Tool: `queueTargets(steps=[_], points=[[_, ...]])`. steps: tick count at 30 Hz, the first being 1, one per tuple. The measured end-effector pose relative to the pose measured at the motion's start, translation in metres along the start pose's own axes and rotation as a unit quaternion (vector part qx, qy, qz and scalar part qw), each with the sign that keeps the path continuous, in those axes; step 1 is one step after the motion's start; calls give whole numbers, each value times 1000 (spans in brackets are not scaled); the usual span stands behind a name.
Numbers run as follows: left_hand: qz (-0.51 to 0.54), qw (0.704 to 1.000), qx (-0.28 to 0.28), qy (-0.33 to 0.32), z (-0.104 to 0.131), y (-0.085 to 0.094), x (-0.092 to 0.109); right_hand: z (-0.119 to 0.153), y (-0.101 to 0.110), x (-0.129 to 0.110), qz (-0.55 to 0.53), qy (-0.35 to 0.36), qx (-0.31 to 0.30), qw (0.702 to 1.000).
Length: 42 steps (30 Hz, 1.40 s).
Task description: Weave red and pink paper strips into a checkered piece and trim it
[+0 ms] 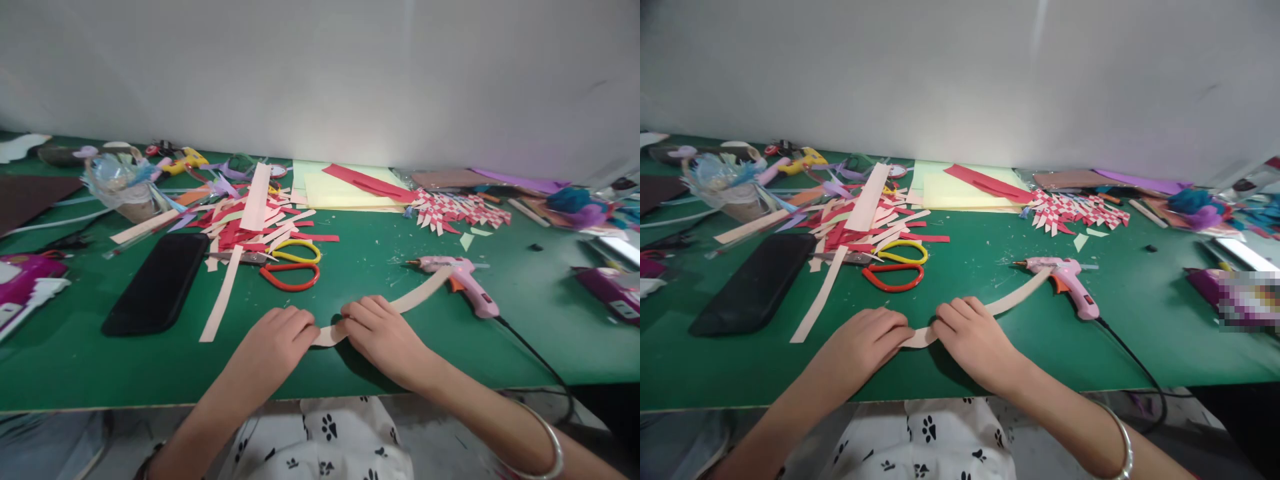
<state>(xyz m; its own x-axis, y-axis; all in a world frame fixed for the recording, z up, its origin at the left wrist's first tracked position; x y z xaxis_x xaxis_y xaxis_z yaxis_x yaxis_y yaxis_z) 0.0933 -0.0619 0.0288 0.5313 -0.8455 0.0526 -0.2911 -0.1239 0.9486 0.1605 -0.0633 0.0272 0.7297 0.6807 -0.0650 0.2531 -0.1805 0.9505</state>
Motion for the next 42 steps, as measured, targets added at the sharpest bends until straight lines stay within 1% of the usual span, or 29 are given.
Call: queueTargets(steps=[3, 7, 10, 13, 15, 19, 21, 23, 25, 27, 31, 36, 42], points=[[24, 999, -13, 16, 4, -2, 0, -1, -4, -2, -53, 0, -24, 998], [18, 1000, -3, 16, 7, 5, 2, -5, -9, -9, -87, 22, -46, 995], [10, 1000, -4, 25, 9, 7, 0, -8, -11, -8, -96, 17, -52, 994], [-2, 999, 10, 35, 12, 8, 0, -11, -10, -5, -116, 13, -51, 992], [3, 998, 22, 57, 15, 8, -3, -11, -10, -3, -126, 6, -48, 991], [64, 990, 36, 118, 19, 6, -13, -11, -14, 4, -137, -17, -54, 989], [80, 986, 34, 144, 21, 4, -18, -11, -17, 9, -145, -28, -61, 987], [75, 980, 24, 183, 23, 1, -26, -11, -18, 12, -149, -32, -65, 986], [64, 972, 11, 226, 27, -2, -33, -11, -20, 13, -144, -35, -69, 987], [59, 967, 7, 249, 29, -3, -37, -12, -21, 15, -130, -40, -74, 988], [49, 967, 10, 251, 28, -2, -35, -14, -23, 15, -100, -39, -87, 990], [42, 963, 11, 267, 28, 0, -37, -16, -21, 12, -44, -11, -83, 996], [49, 961, 25, 270, 29, 1, -36, -17, -22, 12, -32, 3, -76, 997]])
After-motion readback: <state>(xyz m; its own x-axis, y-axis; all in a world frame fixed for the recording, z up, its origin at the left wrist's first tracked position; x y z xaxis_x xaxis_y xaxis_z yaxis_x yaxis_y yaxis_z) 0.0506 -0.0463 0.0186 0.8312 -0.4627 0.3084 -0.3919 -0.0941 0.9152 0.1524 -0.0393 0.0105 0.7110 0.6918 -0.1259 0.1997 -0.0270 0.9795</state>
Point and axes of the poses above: each hand's wrist, its own z-axis away from the middle knuckle, its own y-axis out of the back of the hand, x = y × z, the point moved 10 cm from there along -z, towards the middle knuckle, and after that the axes turned 2 degrees about -y, right-handed, at the moved point
